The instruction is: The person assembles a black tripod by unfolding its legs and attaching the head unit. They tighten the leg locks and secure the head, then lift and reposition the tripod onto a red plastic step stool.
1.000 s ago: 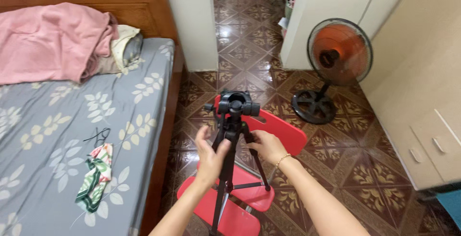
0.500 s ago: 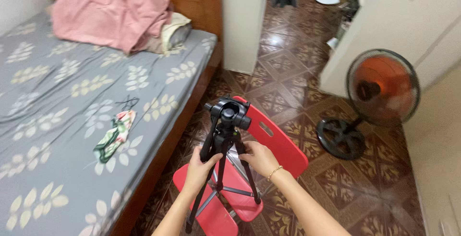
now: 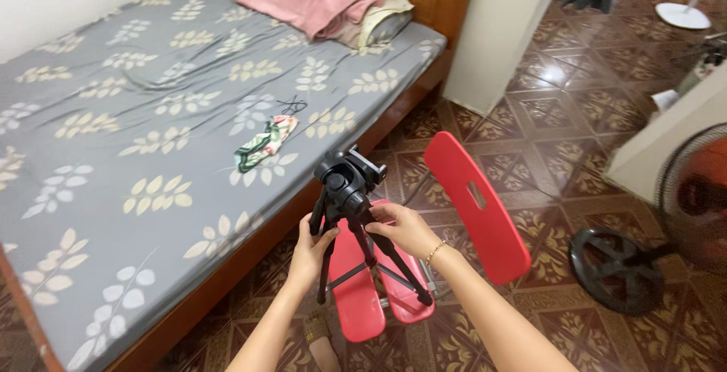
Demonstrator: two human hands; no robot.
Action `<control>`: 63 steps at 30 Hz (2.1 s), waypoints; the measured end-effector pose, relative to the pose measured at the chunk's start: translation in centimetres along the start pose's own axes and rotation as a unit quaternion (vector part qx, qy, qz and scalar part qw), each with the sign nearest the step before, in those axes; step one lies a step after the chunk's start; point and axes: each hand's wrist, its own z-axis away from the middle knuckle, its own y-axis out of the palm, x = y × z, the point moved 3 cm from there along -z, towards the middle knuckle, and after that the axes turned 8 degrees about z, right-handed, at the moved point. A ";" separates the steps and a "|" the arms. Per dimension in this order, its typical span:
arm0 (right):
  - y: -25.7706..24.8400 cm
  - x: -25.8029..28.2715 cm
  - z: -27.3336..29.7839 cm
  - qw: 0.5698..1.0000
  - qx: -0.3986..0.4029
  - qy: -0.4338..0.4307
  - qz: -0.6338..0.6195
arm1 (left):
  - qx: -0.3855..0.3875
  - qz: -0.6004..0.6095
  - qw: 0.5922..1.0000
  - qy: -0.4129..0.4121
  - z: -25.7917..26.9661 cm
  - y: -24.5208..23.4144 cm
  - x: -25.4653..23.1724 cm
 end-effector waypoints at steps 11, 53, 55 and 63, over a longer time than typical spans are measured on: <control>-2.5 -1.0 -1.6 0.982 -0.056 0.028 0.179 | -0.001 -0.193 0.981 0.006 -1.5 3.6 -2.6; -22.2 -22.6 -4.6 0.901 -0.321 0.259 0.135 | 0.306 -0.428 0.848 -0.057 -6.1 11.3 9.5; -22.3 -23.0 -4.6 0.893 -0.323 0.281 0.136 | 0.318 -0.420 0.847 -0.068 -6.3 11.2 9.4; -23.1 -25.0 -5.3 0.882 -0.330 0.304 0.145 | 0.348 -0.434 0.828 -0.067 -7.7 12.0 9.3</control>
